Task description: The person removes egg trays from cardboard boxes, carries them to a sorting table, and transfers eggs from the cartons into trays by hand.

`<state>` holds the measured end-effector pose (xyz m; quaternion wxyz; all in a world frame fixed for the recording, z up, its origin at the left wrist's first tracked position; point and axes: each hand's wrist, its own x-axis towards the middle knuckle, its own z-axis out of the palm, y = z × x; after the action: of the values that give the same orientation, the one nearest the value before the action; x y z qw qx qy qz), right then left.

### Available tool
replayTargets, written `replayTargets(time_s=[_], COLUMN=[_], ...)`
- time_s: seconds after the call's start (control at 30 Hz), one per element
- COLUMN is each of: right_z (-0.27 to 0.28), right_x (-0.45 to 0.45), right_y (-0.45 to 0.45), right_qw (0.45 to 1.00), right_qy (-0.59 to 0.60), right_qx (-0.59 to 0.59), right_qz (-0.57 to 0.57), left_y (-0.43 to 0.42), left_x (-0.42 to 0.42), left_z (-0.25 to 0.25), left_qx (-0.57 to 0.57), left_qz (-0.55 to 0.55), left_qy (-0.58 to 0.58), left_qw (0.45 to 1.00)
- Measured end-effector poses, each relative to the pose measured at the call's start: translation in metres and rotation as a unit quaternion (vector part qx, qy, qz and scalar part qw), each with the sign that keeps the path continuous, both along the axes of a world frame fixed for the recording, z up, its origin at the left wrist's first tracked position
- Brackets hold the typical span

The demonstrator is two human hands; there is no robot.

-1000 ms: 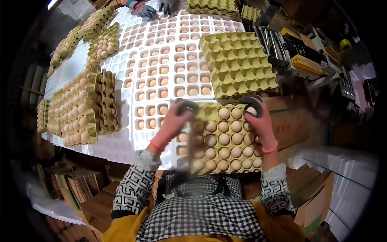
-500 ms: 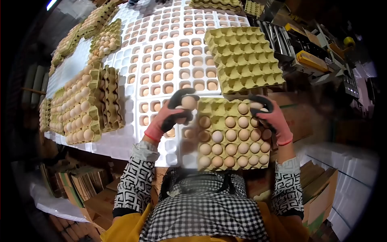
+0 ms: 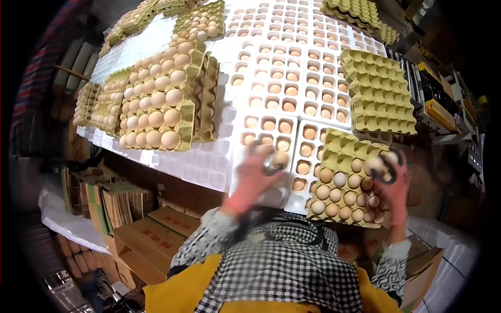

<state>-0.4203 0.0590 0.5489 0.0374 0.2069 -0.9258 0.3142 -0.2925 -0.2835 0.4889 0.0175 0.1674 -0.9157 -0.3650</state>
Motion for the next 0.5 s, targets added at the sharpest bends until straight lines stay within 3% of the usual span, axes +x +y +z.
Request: replayTargets(time_s=[0.03,0.1,0.2,0.27,0.33,0.37,0.4,0.43,0.47,0.5], right_z=[0.002,-0.022,-0.069,-0.078,-0.1,-0.117,-0.084,-0.085,-0.087,-0.093], right_x=[0.028,0.063,0.091,0.087,0.09,0.1,0.108,0.119,0.128,0.132], right_y=[-0.029,-0.08,-0.183,-0.239,-0.258,-0.253,-0.253,-0.248,-0.242,-0.242], right_qw=[0.992,0.99,0.993,0.965,0.965,0.978,0.978,0.969,0.957,0.927], right_qy=[-0.095,-0.121,0.01,-0.047,-0.034,0.016,-0.023,-0.024,-0.027,-0.078], right_qx=[-0.079,-0.032,0.022,0.209,0.211,0.149,0.145,0.151,0.157,0.239], right_qz=[-0.022,0.071,0.112,0.15,0.152,0.144,0.15,0.196,0.241,0.28], left_y=[-0.029,-0.065,-0.09,-0.087,-0.094,-0.099,-0.101,-0.101,-0.102,-0.101], left_x=[0.019,0.035,0.032,0.025,0.037,0.046,0.056,0.065,0.074,0.081], left_z=[-0.011,-0.022,-0.078,-0.057,-0.058,-0.048,-0.037,-0.04,-0.056,-0.07], left_qx=[0.005,-0.122,-0.173,-0.1,-0.047,0.014,0.074,0.096,0.073,0.056], left_qz=[0.062,0.07,-0.038,-0.023,-0.032,-0.06,-0.086,-0.119,-0.161,-0.171], left_qy=[-0.021,-0.033,0.047,-0.06,0.063,0.05,0.037,0.012,-0.011,0.007], left_qw=[0.998,0.99,0.983,0.993,0.996,0.997,0.993,0.988,0.984,0.984])
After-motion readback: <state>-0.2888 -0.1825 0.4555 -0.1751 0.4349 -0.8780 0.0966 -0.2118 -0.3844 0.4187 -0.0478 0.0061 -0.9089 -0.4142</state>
